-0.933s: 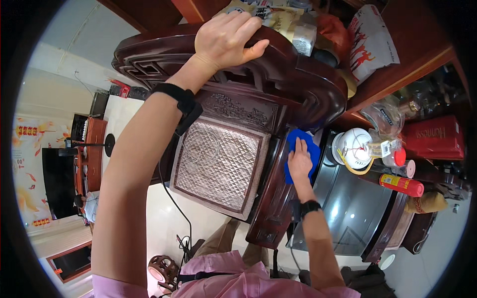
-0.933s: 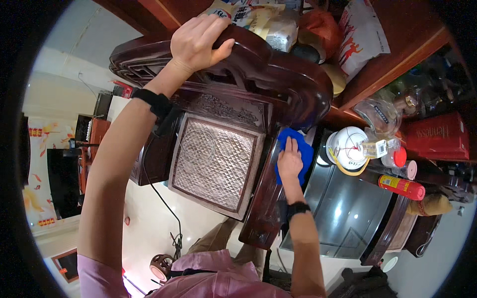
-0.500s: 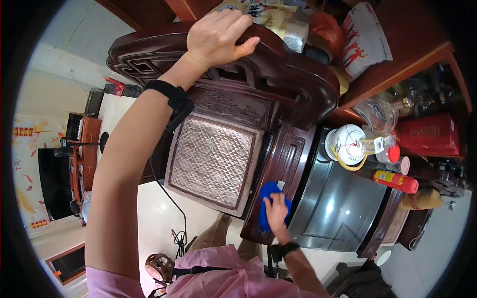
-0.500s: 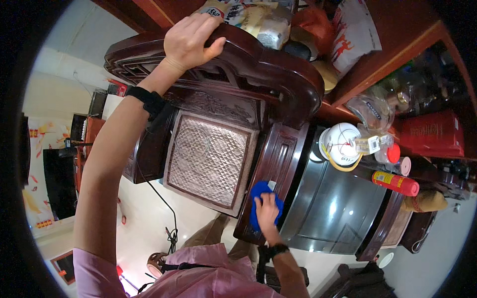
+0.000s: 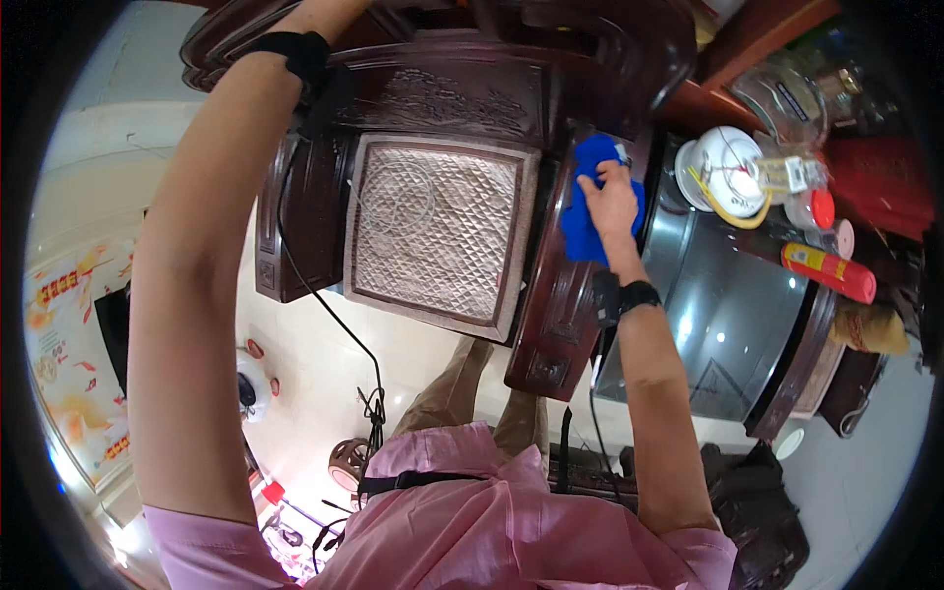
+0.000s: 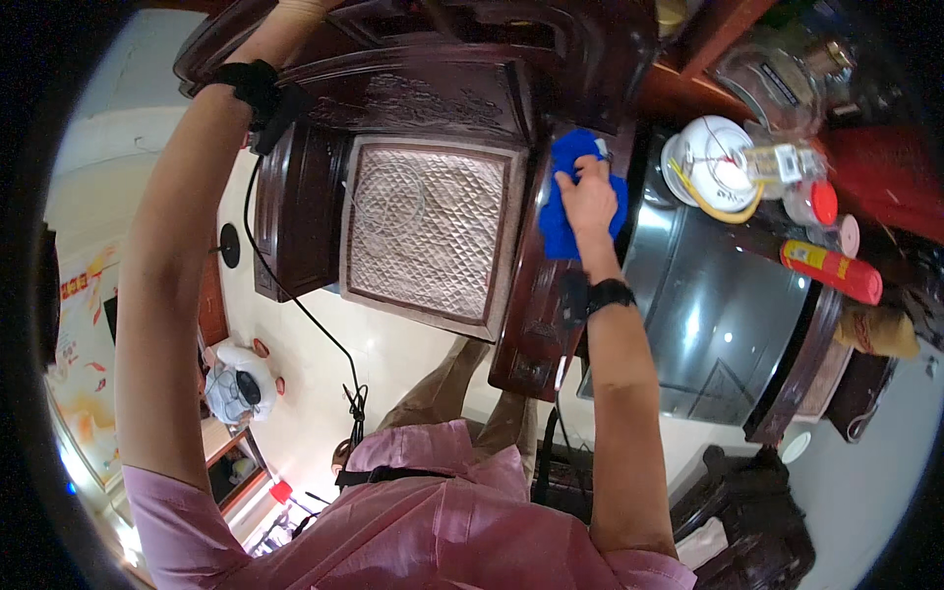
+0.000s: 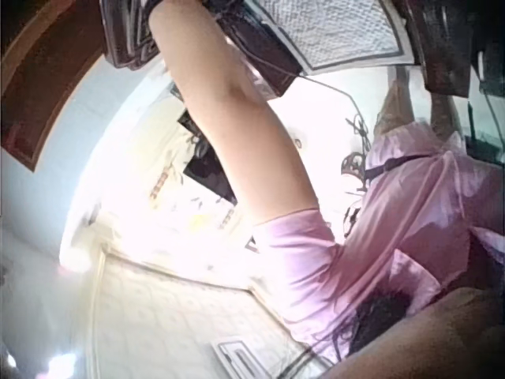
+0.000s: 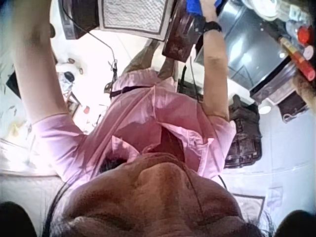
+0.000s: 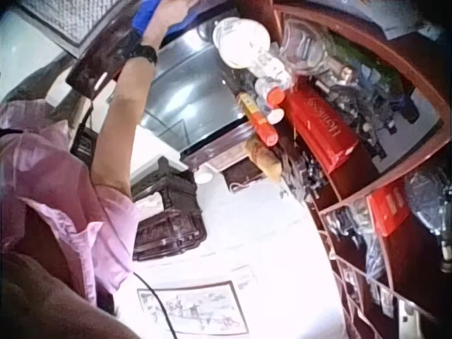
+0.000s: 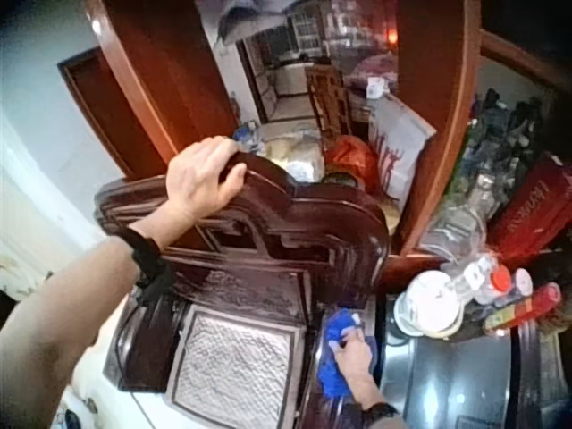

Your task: Wiping and cleaning wooden chairs and a glass-topped table with a cloth.

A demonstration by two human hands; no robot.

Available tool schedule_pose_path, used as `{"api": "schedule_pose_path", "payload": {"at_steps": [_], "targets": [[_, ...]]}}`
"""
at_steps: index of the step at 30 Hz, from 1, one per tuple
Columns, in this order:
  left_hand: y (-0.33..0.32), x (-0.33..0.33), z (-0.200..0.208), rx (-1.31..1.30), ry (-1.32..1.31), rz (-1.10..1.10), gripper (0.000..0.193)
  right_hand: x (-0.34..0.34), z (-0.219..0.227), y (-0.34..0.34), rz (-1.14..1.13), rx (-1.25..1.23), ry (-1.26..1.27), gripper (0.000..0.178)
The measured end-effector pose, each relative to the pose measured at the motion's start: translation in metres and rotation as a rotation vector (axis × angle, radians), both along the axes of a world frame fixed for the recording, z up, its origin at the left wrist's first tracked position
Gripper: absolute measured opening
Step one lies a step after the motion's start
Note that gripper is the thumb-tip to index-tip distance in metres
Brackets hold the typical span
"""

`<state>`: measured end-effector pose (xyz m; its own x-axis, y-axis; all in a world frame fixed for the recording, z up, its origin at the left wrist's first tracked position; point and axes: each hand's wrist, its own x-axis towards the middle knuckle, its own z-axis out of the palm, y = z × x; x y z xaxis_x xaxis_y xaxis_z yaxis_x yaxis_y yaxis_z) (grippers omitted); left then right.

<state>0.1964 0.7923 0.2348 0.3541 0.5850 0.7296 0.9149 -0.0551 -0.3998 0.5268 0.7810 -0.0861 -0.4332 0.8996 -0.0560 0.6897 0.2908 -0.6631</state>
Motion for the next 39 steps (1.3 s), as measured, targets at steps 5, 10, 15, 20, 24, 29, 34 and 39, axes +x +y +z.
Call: {"api": "schedule_pose_path", "payload": {"at_steps": [5,10,15,20,24,29,34,39], "targets": [[-0.007,-0.004,0.003,0.025,0.021,-0.031,0.023,0.066,0.016,-0.155,0.051,-0.090,0.035,0.029],[-0.008,0.006,0.006,0.025,-0.031,-0.037,0.024,0.145,0.039,-0.313,0.055,-0.035,-0.079,0.032],[-0.009,0.009,0.004,0.036,-0.040,0.016,0.029,0.164,0.037,-0.366,0.044,-0.197,-0.099,0.032],[-0.036,0.030,-0.007,0.154,-0.219,0.080,0.044,0.206,0.019,-0.401,-0.155,-0.524,0.248,0.022],[-0.162,0.176,-0.068,-0.406,-0.728,-0.221,0.048,0.225,0.100,-0.403,-0.487,-1.042,0.515,0.016],[-0.429,0.260,-0.179,-1.682,-1.244,-0.423,0.068,0.199,0.183,-0.427,-0.401,-1.097,0.662,0.019],[-0.514,0.292,-0.197,-1.664,-1.568,-0.364,0.056,0.178,0.224,-0.462,-0.140,-1.110,0.721,0.018],[-0.518,0.255,-0.178,-1.498,-1.775,-0.255,0.025,0.158,0.227,-0.466,-0.064,-0.938,0.664,0.016]]}}
